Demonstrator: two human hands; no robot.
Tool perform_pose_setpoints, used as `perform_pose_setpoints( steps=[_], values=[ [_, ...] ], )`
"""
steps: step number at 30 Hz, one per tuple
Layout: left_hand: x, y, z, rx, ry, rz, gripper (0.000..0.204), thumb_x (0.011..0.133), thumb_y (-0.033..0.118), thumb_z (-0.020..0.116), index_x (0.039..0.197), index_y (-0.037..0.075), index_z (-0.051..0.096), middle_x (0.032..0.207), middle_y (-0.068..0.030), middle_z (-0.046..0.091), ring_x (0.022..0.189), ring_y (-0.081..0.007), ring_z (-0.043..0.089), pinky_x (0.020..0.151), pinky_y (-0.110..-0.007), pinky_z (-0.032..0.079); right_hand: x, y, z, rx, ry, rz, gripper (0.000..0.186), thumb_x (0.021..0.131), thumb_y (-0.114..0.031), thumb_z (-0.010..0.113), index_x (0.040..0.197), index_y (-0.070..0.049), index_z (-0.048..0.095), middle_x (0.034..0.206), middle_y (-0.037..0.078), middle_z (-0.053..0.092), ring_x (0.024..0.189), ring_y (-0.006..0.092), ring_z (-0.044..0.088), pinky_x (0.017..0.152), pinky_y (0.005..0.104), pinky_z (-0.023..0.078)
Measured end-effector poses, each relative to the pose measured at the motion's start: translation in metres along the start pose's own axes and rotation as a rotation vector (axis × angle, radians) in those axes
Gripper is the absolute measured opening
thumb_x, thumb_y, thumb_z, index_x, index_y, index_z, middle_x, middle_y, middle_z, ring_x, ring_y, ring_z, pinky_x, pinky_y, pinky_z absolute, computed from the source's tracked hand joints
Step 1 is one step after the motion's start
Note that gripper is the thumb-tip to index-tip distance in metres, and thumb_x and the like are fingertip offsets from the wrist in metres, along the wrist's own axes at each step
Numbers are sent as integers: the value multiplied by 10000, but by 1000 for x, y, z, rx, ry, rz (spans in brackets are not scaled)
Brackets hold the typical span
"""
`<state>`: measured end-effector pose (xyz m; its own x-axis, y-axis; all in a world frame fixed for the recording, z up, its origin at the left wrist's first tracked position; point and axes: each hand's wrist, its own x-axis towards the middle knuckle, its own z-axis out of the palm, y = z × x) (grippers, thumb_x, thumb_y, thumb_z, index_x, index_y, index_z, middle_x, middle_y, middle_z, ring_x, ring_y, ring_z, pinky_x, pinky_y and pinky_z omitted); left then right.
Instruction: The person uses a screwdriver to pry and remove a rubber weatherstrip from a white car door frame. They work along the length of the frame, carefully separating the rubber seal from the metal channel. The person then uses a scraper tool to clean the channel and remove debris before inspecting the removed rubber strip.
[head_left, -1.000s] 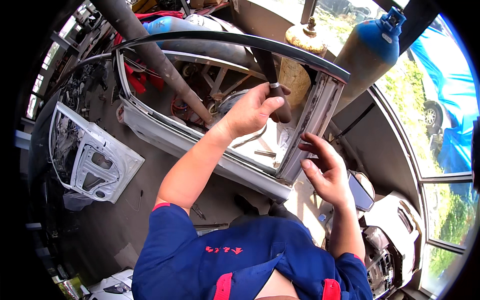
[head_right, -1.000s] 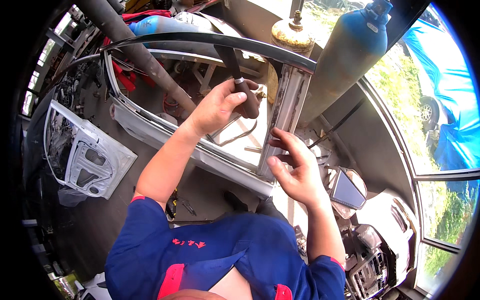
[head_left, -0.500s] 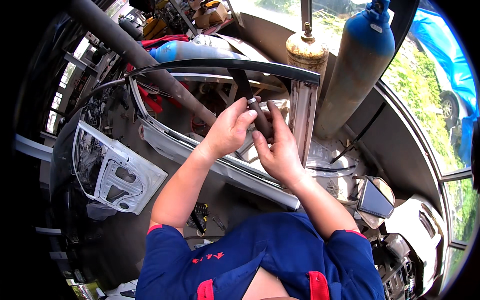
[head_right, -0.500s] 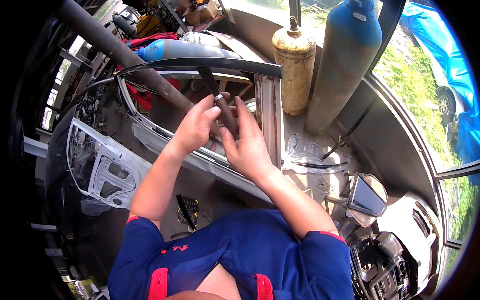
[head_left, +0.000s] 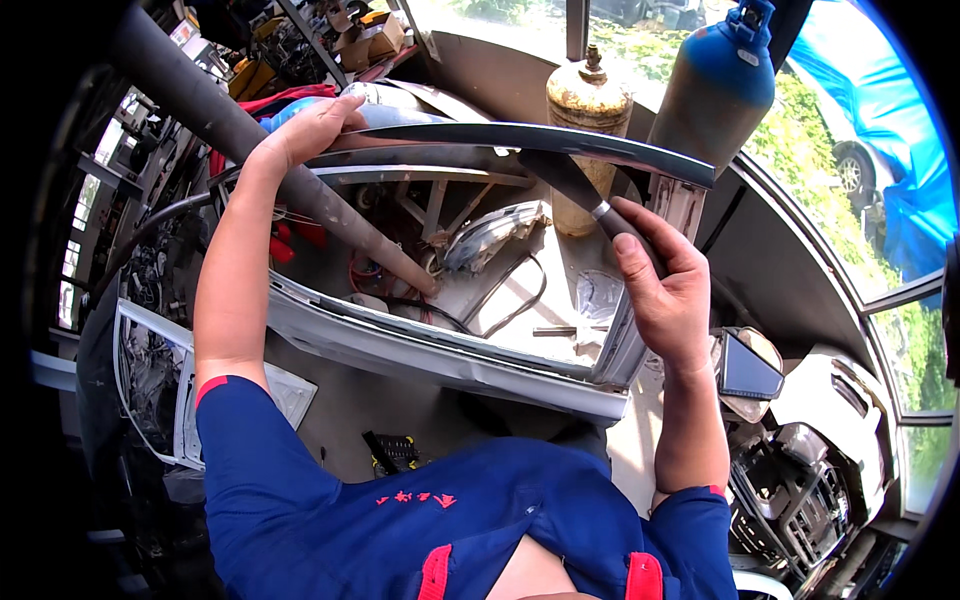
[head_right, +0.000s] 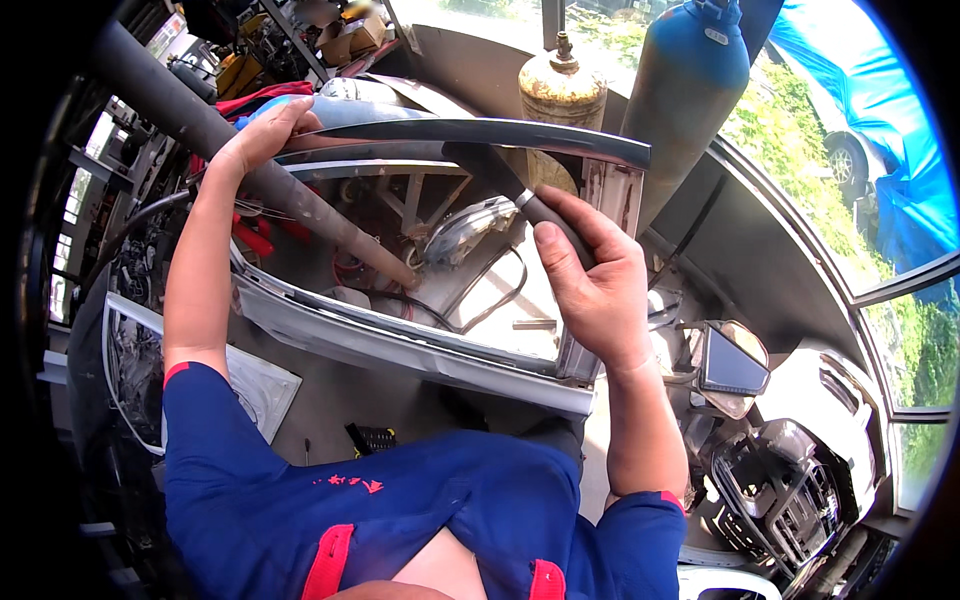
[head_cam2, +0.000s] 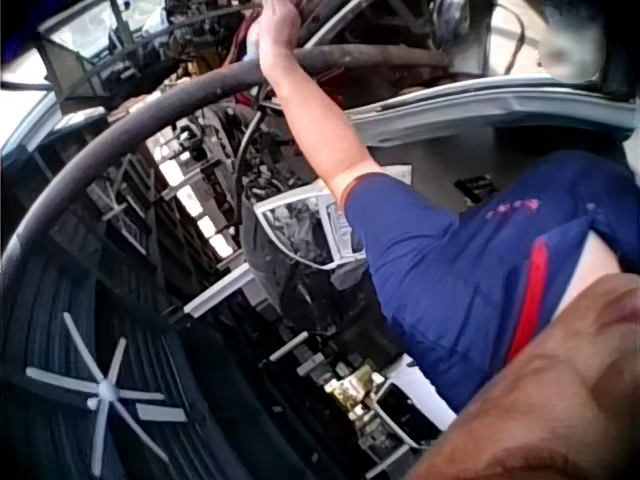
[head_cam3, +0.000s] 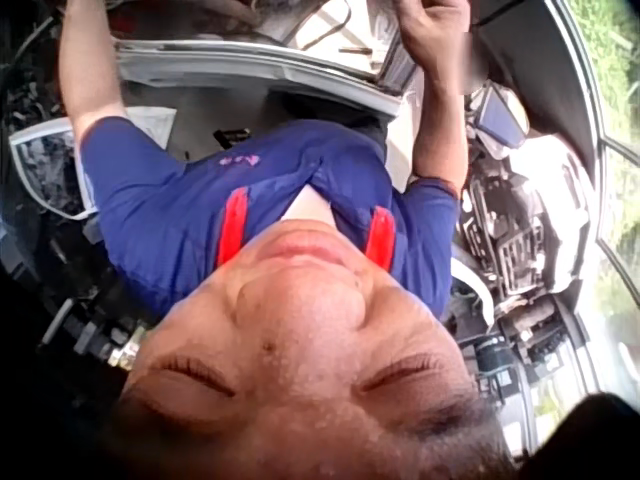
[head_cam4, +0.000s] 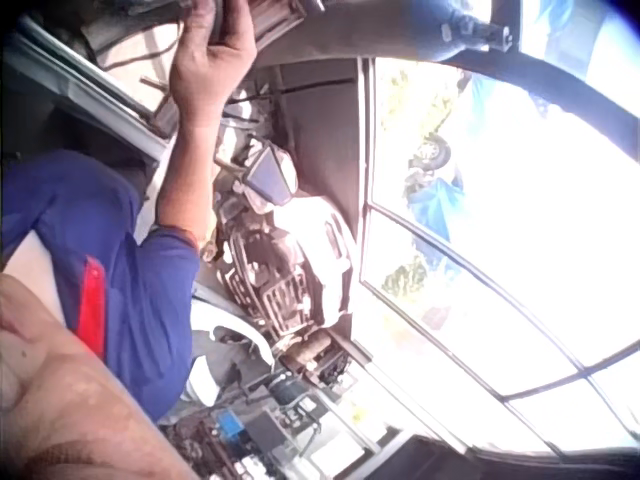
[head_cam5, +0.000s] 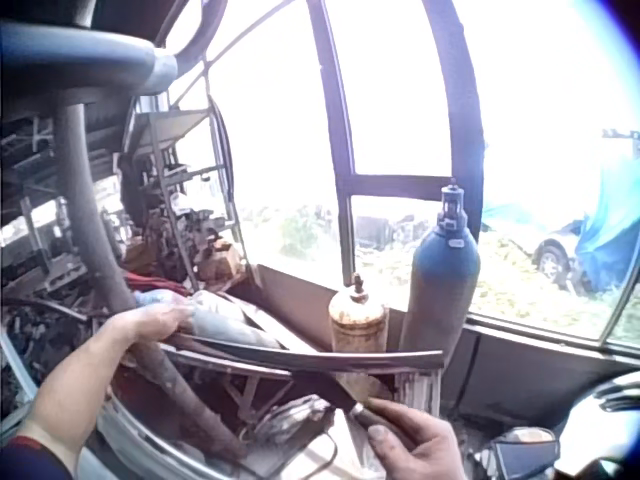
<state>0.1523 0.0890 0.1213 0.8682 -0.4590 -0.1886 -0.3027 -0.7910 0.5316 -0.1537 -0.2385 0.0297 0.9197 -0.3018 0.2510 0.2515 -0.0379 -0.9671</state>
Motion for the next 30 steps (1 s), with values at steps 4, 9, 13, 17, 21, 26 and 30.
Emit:
perform_pose_setpoints(
  steps=[4, 9, 13, 17, 21, 26, 30],
  values=[
    [3, -5, 17, -68, 132, -22, 605, 1056, 504, 390, 911, -14, 668, 790, 2, 589, 723, -98, 476, 717, -259, 409, 15, -27, -21, -58, -168, 187, 347, 995, -108, 645, 1318, 16, 630, 883, 0, 644, 774, 59, 560, 723, 233, 487],
    [15, -19, 7, -43, 2, -52, 633, 1006, 571, 446, 1148, -20, 622, 1008, -71, 623, 883, -143, 559, 824, -275, 440, 35, -43, -27, -128, -266, 160, 355, 992, -89, 634, 1331, 14, 622, 862, -8, 626, 751, 63, 546, 700, 241, 478],
    [2, 0, 12, -18, 16, -111, 639, 1001, 573, 465, 1129, -21, 661, 1032, -75, 667, 909, -144, 583, 851, -273, 458, 35, -38, -20, -199, -171, 106, 255, 962, -76, 681, 1193, 29, 659, 944, 12, 677, 843, 58, 581, 790, 221, 485],
    [4, 7, 5, -4, -85, -170, 699, 969, 604, 502, 1232, -33, 622, 1128, -94, 652, 966, -174, 596, 869, -302, 483, 17, -20, -3, -107, -54, 134, 239, 968, -85, 690, 1179, 24, 659, 968, 9, 682, 855, 50, 585, 773, 200, 476],
    [-1, 17, 10, -40, -59, -142, 679, 969, 599, 501, 1220, -21, 620, 1096, -85, 644, 899, -166, 601, 801, -307, 496, 9, 3, 11, -60, 12, 61, 256, 973, -86, 685, 1201, 24, 655, 926, 2, 669, 774, 31, 555, 689, 188, 457],
    [-4, 8, 6, 27, -51, -143, 697, 967, 597, 501, 1266, -22, 615, 1165, -102, 659, 1006, -180, 614, 888, -318, 485, 32, -29, -9, -73, -119, 136, 246, 964, -76, 693, 1186, 27, 674, 860, -10, 658, 713, 21, 527, 630, 180, 423],
    [-1, 16, 19, 43, 22, -91, 648, 1024, 574, 429, 1340, 44, 626, 1230, -131, 674, 1098, -209, 631, 1025, -310, 418, 13, 0, 9, -32, 22, 83, 263, 959, -97, 710, 1190, 22, 667, 869, -6, 665, 741, 23, 544, 654, 179, 431]
  ],
)
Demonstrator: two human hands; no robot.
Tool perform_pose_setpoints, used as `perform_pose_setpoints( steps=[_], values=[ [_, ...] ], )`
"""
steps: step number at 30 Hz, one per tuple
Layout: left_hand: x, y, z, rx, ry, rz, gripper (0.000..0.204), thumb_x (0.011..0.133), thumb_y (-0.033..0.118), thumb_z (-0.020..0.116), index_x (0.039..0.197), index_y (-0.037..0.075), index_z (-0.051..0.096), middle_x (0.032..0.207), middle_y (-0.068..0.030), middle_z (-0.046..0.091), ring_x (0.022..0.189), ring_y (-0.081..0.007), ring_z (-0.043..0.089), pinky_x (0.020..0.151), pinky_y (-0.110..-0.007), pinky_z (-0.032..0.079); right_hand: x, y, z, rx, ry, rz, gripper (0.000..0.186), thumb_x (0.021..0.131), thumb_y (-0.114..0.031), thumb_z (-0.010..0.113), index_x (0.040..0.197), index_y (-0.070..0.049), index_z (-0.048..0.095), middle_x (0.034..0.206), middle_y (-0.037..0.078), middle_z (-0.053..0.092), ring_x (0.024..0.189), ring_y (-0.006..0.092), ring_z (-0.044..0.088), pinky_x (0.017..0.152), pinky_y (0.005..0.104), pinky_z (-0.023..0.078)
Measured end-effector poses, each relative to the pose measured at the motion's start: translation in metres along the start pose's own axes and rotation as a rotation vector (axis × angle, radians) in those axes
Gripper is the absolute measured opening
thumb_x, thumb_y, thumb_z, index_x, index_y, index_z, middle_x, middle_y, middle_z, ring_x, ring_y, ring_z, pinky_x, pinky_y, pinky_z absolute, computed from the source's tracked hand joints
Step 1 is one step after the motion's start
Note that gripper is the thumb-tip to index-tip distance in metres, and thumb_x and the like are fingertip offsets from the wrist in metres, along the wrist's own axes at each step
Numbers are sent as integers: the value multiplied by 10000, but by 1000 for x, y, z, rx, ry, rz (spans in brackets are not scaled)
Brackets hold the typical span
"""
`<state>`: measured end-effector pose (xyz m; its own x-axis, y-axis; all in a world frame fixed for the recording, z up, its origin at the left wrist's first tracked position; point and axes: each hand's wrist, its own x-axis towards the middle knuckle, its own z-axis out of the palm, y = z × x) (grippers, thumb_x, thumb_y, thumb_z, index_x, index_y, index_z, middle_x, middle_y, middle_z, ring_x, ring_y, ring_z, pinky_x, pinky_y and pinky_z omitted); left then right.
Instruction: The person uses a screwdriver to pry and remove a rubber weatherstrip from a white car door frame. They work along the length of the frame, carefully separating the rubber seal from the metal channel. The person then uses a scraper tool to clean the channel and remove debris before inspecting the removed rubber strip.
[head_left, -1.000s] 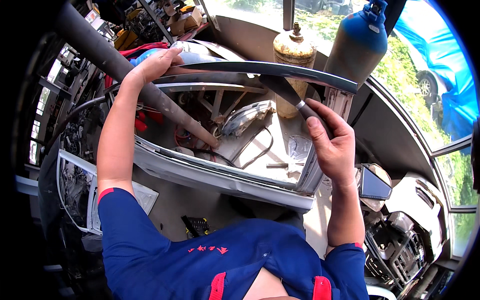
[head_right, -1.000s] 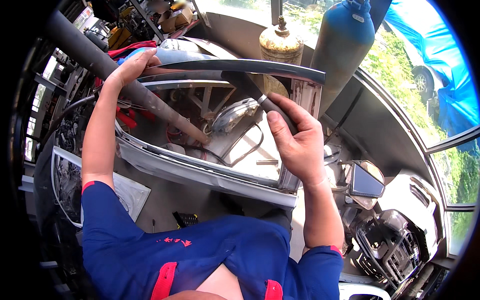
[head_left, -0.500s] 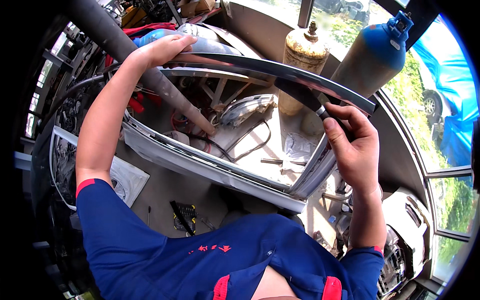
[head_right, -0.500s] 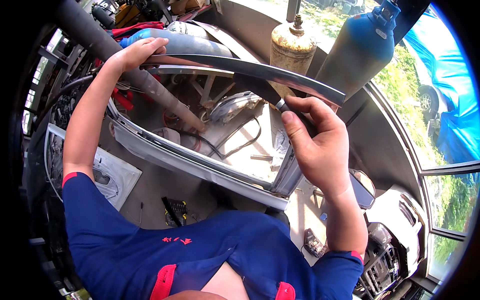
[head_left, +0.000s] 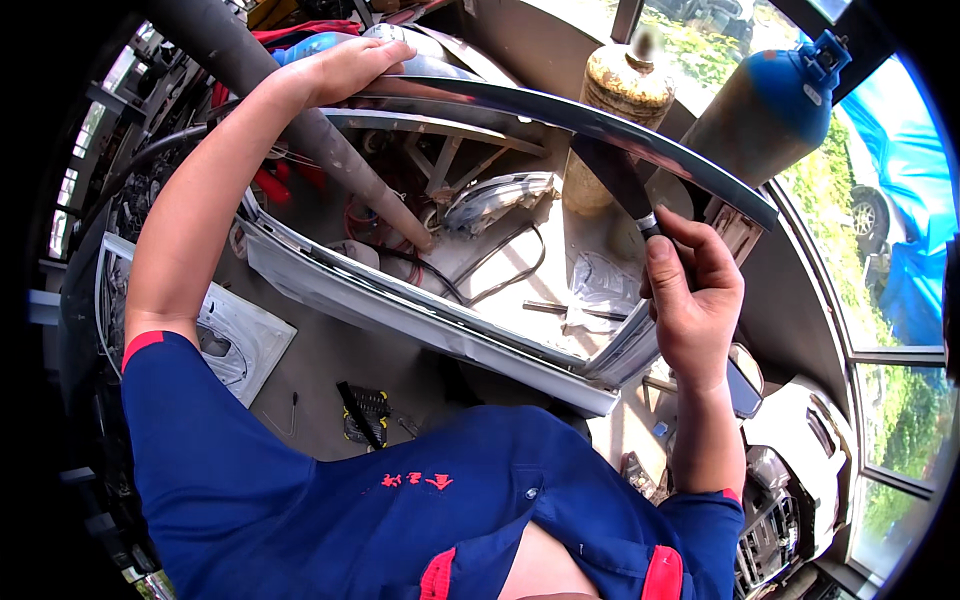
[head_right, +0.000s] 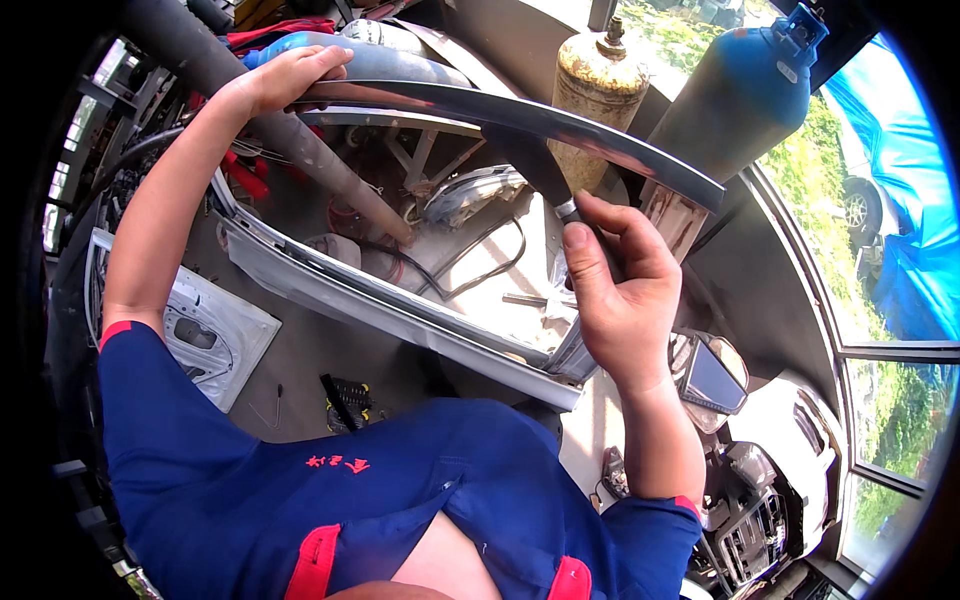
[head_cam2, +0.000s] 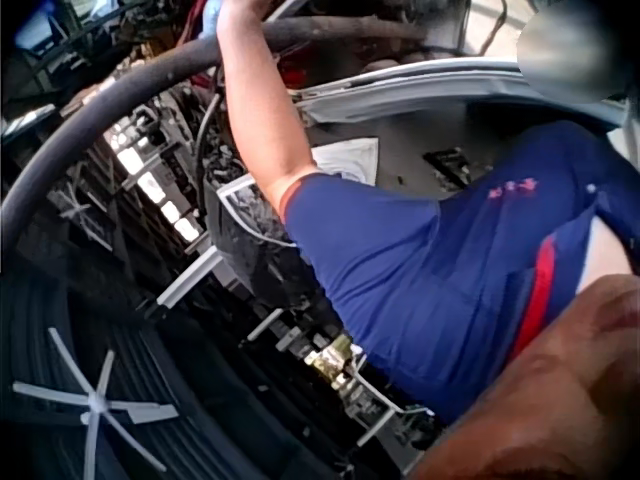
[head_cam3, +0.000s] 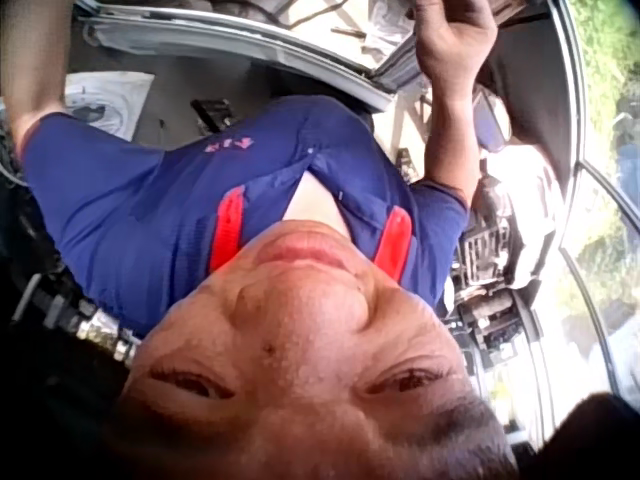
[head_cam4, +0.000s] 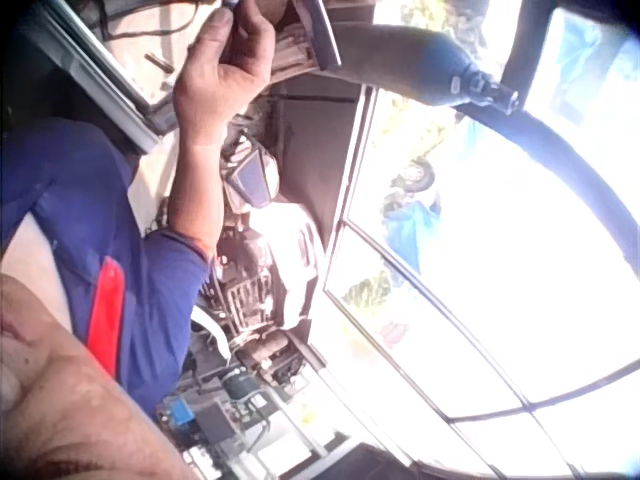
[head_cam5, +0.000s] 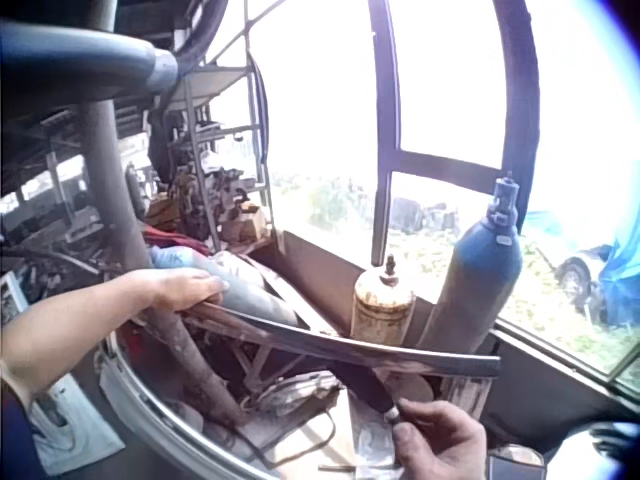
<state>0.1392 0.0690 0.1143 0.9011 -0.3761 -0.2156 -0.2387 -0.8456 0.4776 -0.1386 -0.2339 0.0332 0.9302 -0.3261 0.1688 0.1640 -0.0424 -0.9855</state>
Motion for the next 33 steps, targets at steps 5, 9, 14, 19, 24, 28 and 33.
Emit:
perform_pose_setpoints(
  steps=[5, 9, 14, 19, 24, 28, 33],
  values=[
    [5, -16, -2, 41, 8, 11, 637, 1015, 593, 426, 1281, 56, 641, 1149, -122, 666, 1014, -201, 619, 946, -319, 431, 18, -30, -16, -80, -123, 23, 239, 962, -68, 697, 1183, 21, 676, 851, -8, 668, 687, 12, 525, 604, 169, 409],
    [4, -16, 8, 69, 106, 61, 639, 1003, 616, 428, 1174, 49, 666, 1033, -119, 655, 906, -170, 600, 842, -314, 444, 9, -17, -9, -119, -65, 2, 238, 959, -78, 706, 1177, 13, 673, 892, -6, 671, 758, 24, 548, 687, 176, 435],
    [27, -48, 3, 71, 157, 126, 611, 1012, 577, 425, 1121, 25, 663, 944, -103, 651, 841, -162, 594, 804, -333, 458, 21, -30, -15, -112, -146, 4, 252, 978, -113, 686, 1200, 3, 659, 717, -38, 598, 578, 15, 474, 517, 178, 346],
    [25, -21, -6, 170, 16, 121, 484, 1058, 373, 394, 1155, 0, 686, 1136, -120, 692, 1063, -230, 610, 959, -368, 453, 17, -29, -15, -154, -124, 27, 260, 955, -94, 719, 1185, 17, 667, 880, -9, 658, 738, 23, 538, 665, 179, 425],
    [20, -10, -6, 139, 39, 33, 524, 1035, 428, 442, 1194, -11, 681, 1176, -123, 691, 1080, -228, 615, 964, -364, 458, 12, -24, -6, -101, -114, 49, 243, 961, -103, 713, 1170, 11, 667, 831, -17, 651, 674, 17, 516, 607, 174, 402],
    [-5, 4, -13, 207, 67, 8, 553, 1011, 467, 456, 1201, 0, 682, 1217, -134, 689, 1107, -242, 621, 979, -377, 455, 26, -37, -13, -174, -156, 17, 229, 969, -105, 703, 1167, 5, 670, 794, -19, 644, 635, 16, 503, 569, 177, 376],
    [12, 6, -8, 233, 3, 15, 508, 1024, 413, 420, 1161, 5, 690, 1161, -137, 700, 1084, -248, 622, 967, -379, 459, 3, -4, 9, -72, -46, 73, 250, 964, -93, 705, 1183, 17, 653, 856, -3, 656, 725, 21, 528, 641, 177, 413]
  ],
)
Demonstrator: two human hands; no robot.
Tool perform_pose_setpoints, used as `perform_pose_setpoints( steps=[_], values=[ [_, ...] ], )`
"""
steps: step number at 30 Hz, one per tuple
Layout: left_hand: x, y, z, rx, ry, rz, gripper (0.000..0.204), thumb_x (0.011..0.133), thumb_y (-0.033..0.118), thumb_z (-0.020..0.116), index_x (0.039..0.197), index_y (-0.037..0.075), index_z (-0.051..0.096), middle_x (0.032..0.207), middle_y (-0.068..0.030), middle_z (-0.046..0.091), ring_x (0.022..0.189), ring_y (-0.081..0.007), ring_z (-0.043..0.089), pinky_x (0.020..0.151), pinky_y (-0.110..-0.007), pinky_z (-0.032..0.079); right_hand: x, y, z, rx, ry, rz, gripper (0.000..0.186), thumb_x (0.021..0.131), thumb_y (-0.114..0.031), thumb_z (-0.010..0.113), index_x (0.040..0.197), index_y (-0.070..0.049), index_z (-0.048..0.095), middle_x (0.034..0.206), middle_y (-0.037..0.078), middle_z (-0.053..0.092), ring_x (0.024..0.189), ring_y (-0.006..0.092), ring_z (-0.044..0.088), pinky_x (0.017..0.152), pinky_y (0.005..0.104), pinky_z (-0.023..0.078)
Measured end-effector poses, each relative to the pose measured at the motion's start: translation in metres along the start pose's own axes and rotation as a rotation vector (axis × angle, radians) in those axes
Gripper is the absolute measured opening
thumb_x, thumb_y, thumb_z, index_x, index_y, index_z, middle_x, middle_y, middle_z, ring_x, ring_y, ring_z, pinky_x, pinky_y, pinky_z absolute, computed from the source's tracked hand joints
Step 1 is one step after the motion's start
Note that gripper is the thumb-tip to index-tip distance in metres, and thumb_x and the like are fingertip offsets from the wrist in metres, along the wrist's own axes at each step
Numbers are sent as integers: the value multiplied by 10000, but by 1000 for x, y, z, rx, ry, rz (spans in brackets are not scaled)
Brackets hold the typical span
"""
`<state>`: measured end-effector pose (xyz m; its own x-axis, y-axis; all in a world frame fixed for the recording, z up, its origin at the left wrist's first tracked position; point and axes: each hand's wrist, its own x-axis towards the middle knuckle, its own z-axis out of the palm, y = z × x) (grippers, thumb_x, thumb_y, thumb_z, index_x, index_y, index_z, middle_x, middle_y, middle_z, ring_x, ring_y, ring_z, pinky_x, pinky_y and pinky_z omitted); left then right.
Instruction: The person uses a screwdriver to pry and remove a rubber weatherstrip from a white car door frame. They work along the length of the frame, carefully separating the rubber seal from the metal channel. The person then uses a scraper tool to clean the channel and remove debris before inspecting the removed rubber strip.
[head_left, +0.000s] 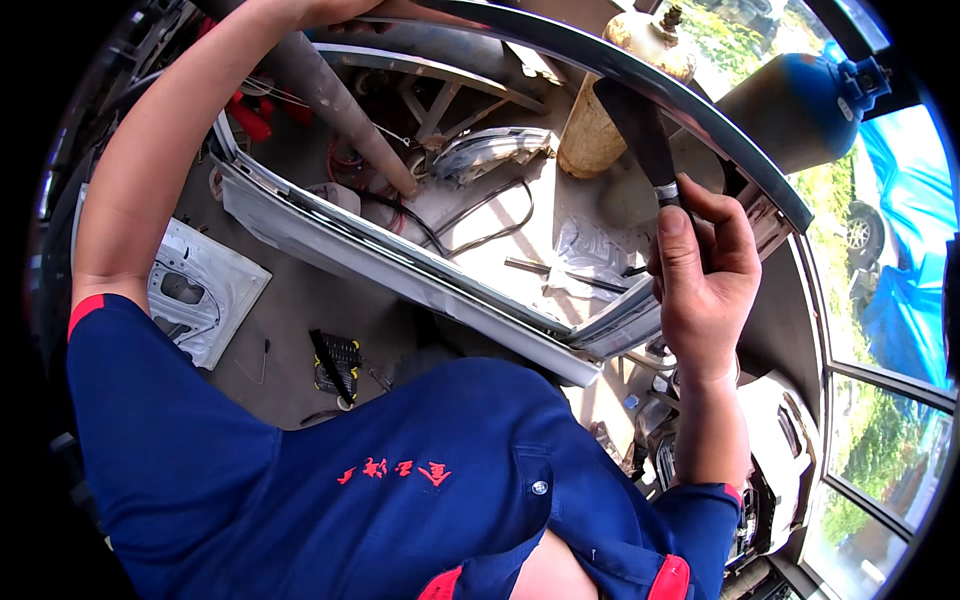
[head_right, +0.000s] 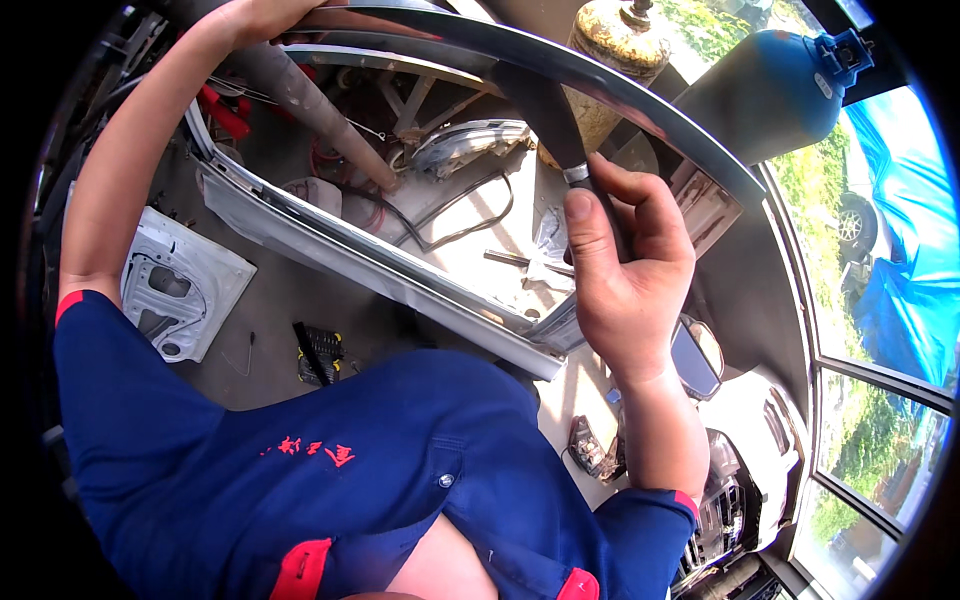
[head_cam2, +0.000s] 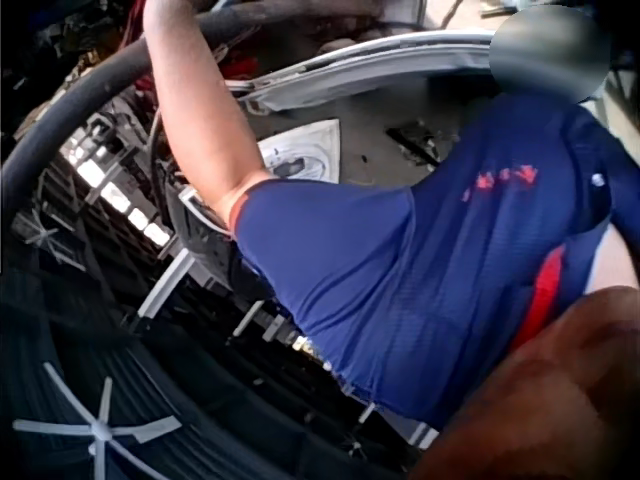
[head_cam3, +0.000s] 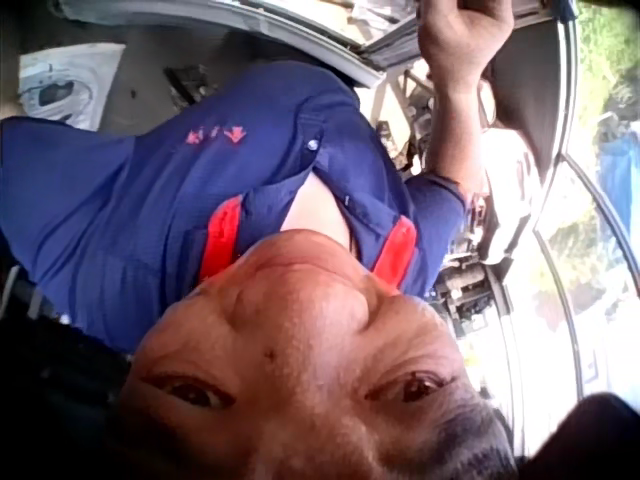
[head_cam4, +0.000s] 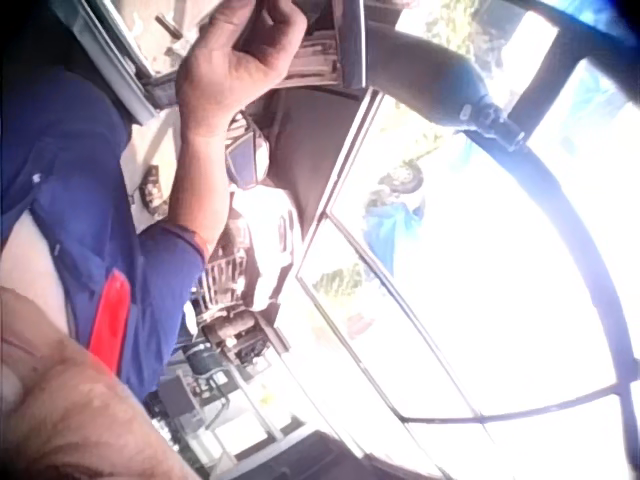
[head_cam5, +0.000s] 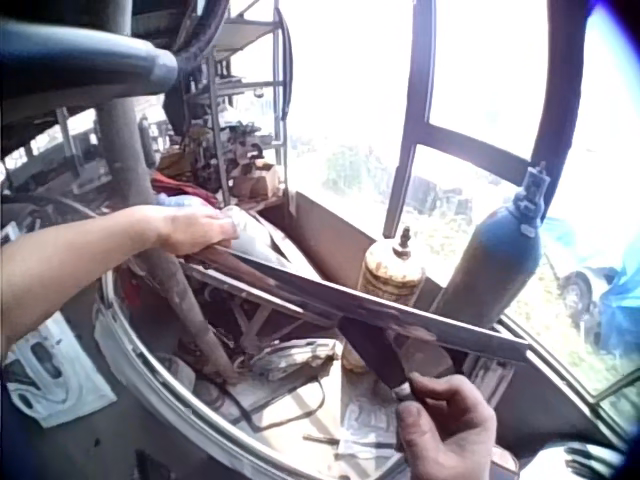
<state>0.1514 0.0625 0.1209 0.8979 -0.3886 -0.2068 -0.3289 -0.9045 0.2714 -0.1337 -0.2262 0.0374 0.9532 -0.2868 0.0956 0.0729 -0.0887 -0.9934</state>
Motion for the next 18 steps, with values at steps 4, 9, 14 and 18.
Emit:
perform_pose_setpoints(
  steps=[4, 9, 14, 18],
  values=[
    [8, -20, 1, 154, 0, 165, 463, 1023, 351, 393, 1100, -4, 679, 1126, -174, 689, 1056, -274, 624, 949, -393, 457, 12, -22, -15, 13, -76, 9, 247, 968, -84, 700, 1181, 28, 647, 857, 8, 660, 710, 24, 531, 631, 180, 417],
    [8, -10, 5, 109, -7, 131, 479, 1016, 349, 378, 1095, -20, 673, 1146, -197, 685, 1068, -306, 626, 953, -409, 457, -1, 9, 11, 85, 17, -33, 259, 970, -97, 700, 1192, 22, 637, 841, -1, 643, 697, 29, 533, 628, 180, 425],
    [-12, 4, -1, 22, -44, 99, 476, 1016, 345, 386, 1126, -19, 672, 1135, -184, 687, 1065, -292, 622, 949, -403, 459, 16, -10, -8, -95, -42, -128, 263, 1004, -124, 650, 1233, 1, 614, 687, -18, 579, 535, 28, 462, 476, 181, 318],
    [-8, -4, 7, -38, 42, 162, 471, 1021, 341, 390, 1160, -13, 668, 1155, -177, 690, 1093, -287, 624, 970, -399, 456, 6, 11, 6, -6, -8, -103, 245, 990, -97, 664, 1205, 15, 635, 762, -16, 604, 603, 27, 485, 539, 179, 353]
  ],
)
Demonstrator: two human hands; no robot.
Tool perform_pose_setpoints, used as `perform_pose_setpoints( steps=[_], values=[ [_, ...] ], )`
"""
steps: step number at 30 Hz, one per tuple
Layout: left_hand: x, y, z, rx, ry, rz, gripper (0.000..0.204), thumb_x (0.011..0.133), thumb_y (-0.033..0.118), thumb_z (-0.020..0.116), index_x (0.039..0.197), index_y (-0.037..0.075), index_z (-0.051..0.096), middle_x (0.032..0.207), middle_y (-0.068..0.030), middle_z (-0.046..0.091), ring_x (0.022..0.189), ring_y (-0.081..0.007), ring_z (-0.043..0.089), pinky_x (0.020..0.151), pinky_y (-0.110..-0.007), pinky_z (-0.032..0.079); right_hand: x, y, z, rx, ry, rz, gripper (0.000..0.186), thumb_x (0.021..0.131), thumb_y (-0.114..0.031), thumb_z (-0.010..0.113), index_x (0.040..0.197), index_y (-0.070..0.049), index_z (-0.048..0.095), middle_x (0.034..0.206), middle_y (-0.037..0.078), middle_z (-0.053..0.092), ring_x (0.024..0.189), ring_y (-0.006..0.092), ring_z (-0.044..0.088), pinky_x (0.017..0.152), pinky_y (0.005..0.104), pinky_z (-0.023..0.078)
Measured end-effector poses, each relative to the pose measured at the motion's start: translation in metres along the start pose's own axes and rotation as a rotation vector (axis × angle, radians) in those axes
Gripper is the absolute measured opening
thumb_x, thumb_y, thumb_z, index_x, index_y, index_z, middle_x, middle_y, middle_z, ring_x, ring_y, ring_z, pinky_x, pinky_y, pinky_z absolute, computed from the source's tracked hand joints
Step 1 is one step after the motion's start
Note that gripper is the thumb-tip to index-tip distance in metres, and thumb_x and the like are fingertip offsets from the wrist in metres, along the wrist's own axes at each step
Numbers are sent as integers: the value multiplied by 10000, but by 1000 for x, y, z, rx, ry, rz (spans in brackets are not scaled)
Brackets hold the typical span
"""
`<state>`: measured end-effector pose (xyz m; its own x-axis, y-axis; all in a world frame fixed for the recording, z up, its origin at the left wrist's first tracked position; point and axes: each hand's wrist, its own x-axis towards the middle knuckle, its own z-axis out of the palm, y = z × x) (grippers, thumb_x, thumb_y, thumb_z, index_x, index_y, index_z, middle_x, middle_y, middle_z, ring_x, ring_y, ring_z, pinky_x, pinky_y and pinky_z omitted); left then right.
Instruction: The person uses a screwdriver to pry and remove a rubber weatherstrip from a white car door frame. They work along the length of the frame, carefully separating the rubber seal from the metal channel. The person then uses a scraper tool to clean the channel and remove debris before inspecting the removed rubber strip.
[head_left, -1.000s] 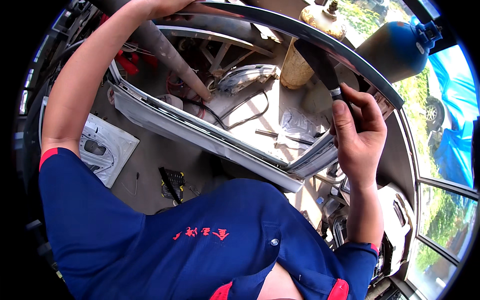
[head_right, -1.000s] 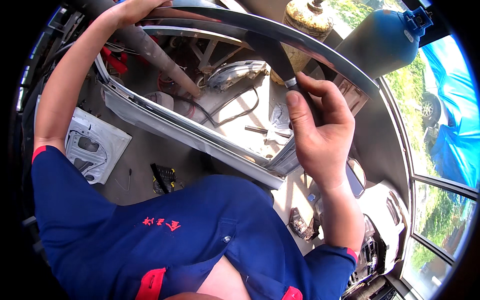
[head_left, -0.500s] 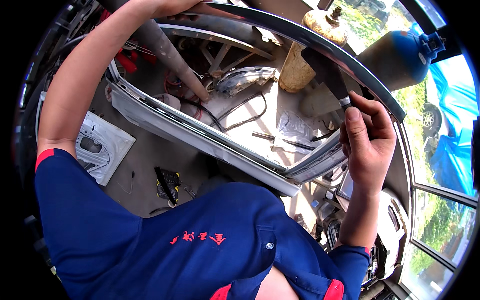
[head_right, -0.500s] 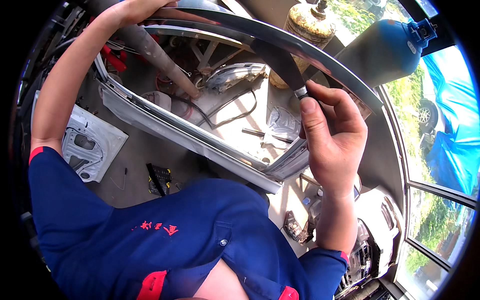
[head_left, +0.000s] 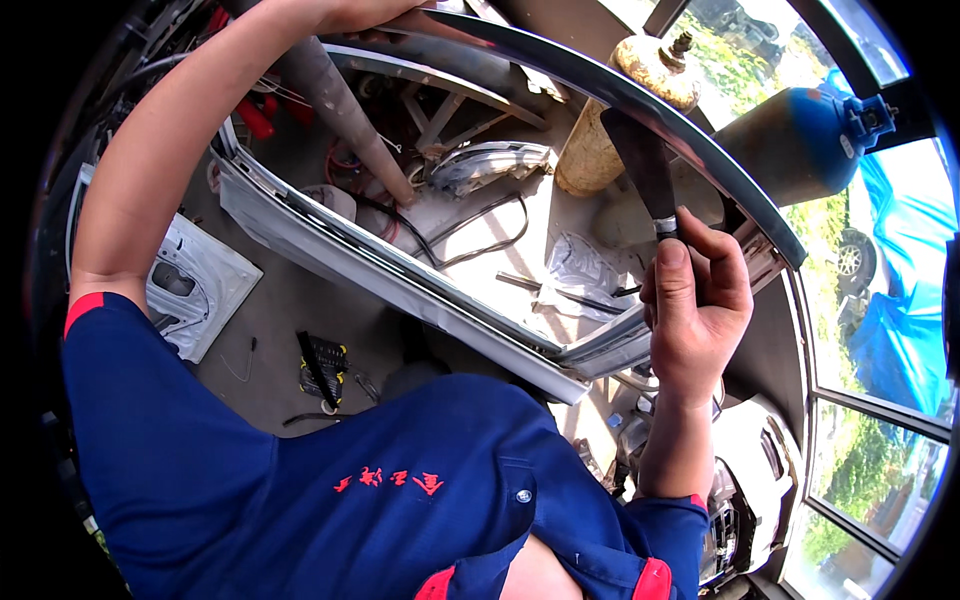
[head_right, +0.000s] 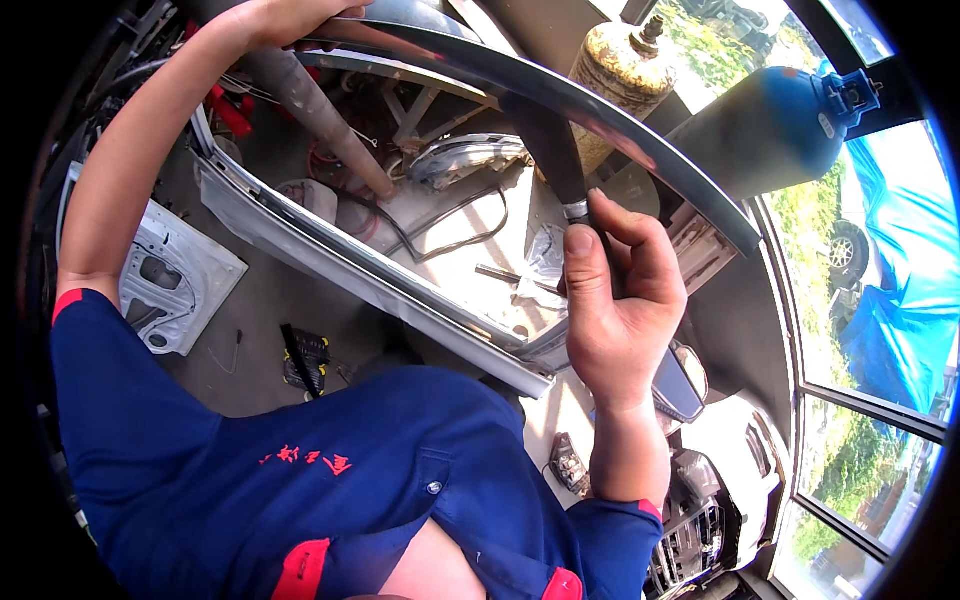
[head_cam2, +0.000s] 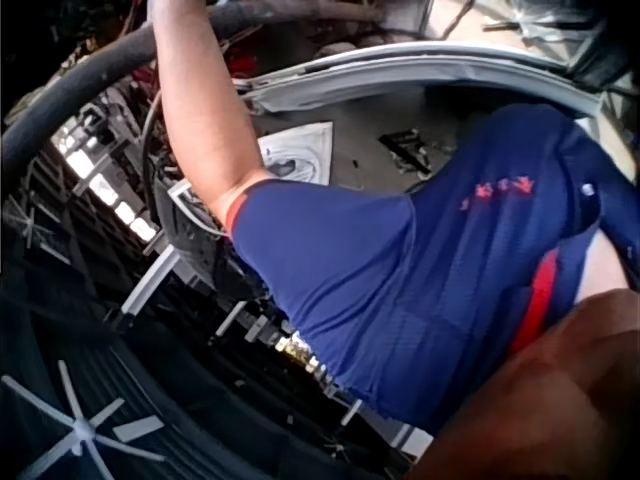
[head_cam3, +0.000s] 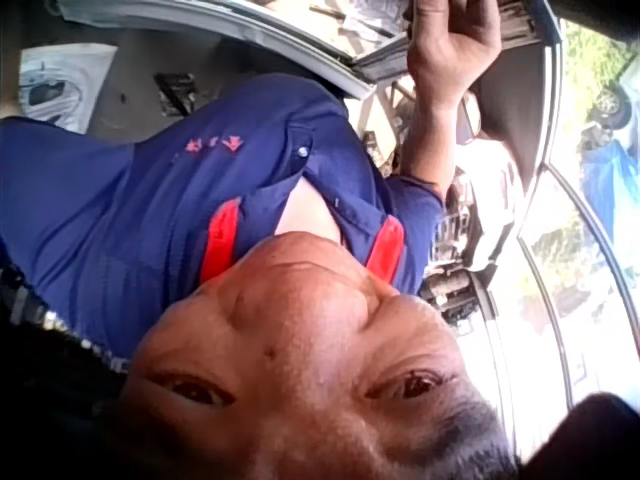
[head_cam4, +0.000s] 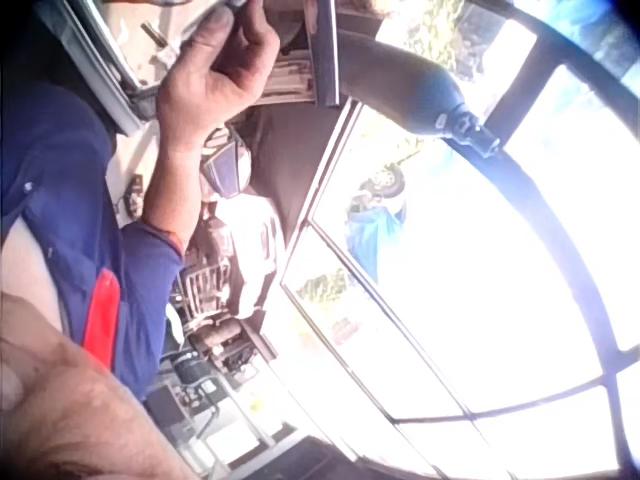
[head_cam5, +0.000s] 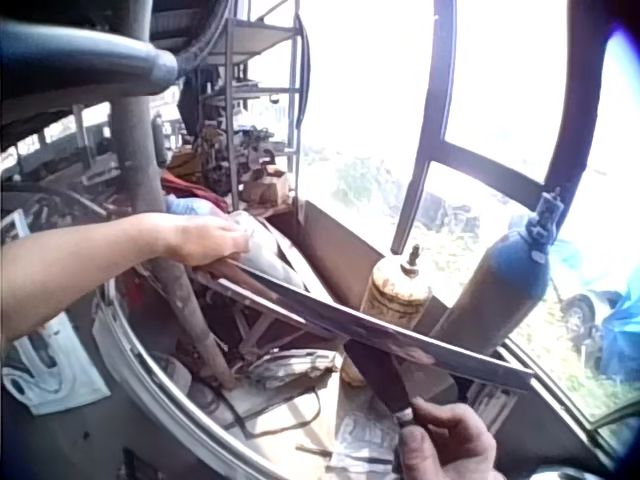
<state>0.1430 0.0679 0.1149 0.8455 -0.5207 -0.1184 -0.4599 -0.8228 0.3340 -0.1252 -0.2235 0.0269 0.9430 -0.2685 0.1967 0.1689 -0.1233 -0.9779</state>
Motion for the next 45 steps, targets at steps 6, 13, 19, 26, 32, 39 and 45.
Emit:
perform_pose_setpoints(
  steps=[6, 13, 19, 26, 32, 39, 45],
  values=[
    [10, -12, 0, -12, -24, -81, 463, 1025, 332, 396, 1173, -15, 665, 1171, -181, 688, 1112, -293, 623, 982, -399, 452, 13, -18, -8, -35, -29, 23, 254, 984, -88, 671, 1213, 10, 627, 768, -17, 603, 610, 23, 487, 538, 174, 348],
    [15, -20, 0, 27, -51, -22, 465, 1030, 321, 374, 1151, -23, 663, 1183, -190, 681, 1104, -307, 621, 975, -399, 453, 25, -27, -16, -28, -110, 85, 268, 983, -94, 674, 1218, 25, 624, 857, 7, 636, 667, 30, 519, 575, 183, 391],
    [9, -10, -3, -95, -33, -104, 446, 1019, 326, 394, 1118, -13, 667, 1102, -143, 687, 1036, -247, 621, 917, -392, 469, 8, -10, 3, -8, -39, 36, 296, 965, -74, 698, 1228, 41, 623, 978, 22, 677, 814, 37, 567, 723, 183, 453],
    [8, -9, -7, 32, -33, -98, 429, 1007, 327, 407, 1073, 1, 678, 1042, -121, 681, 984, -240, 620, 880, -388, 478, 11, -8, 4, 32, -45, 67, 281, 965, -68, 695, 1216, 38, 626, 944, 8, 665, 783, 29, 551, 685, 174, 431],
    [2, -5, -3, -130, -53, -186, 417, 994, 304, 408, 1081, -6, 673, 1038, -124, 688, 970, -257, 622, 884, -402, 474, 35, -29, -14, -8, -157, 109, 289, 964, -69, 698, 1222, 35, 620, 985, 21, 671, 811, 31, 556, 706, 176, 435],
    [4, -3, -10, 20, -76, -49, 402, 991, 302, 405, 1033, 6, 674, 1029, -141, 688, 976, -253, 621, 879, -392, 471, 27, -13, -6, -28, -93, 26, 286, 993, -101, 659, 1253, 10, 612, 734, -20, 597, 558, 21, 458, 490, 177, 319],
    [3, 4, -9, 16, -74, -52, 417, 1013, 298, 389, 1054, -7, 670, 1025, -144, 688, 969, -265, 632, 875, -398, 482, 24, -10, 3, -88, -89, -9, 274, 1004, -93, 636, 1260, 0, 604, 741, -27, 598, 571, 14, 459, 504, 174, 327]
  ],
)
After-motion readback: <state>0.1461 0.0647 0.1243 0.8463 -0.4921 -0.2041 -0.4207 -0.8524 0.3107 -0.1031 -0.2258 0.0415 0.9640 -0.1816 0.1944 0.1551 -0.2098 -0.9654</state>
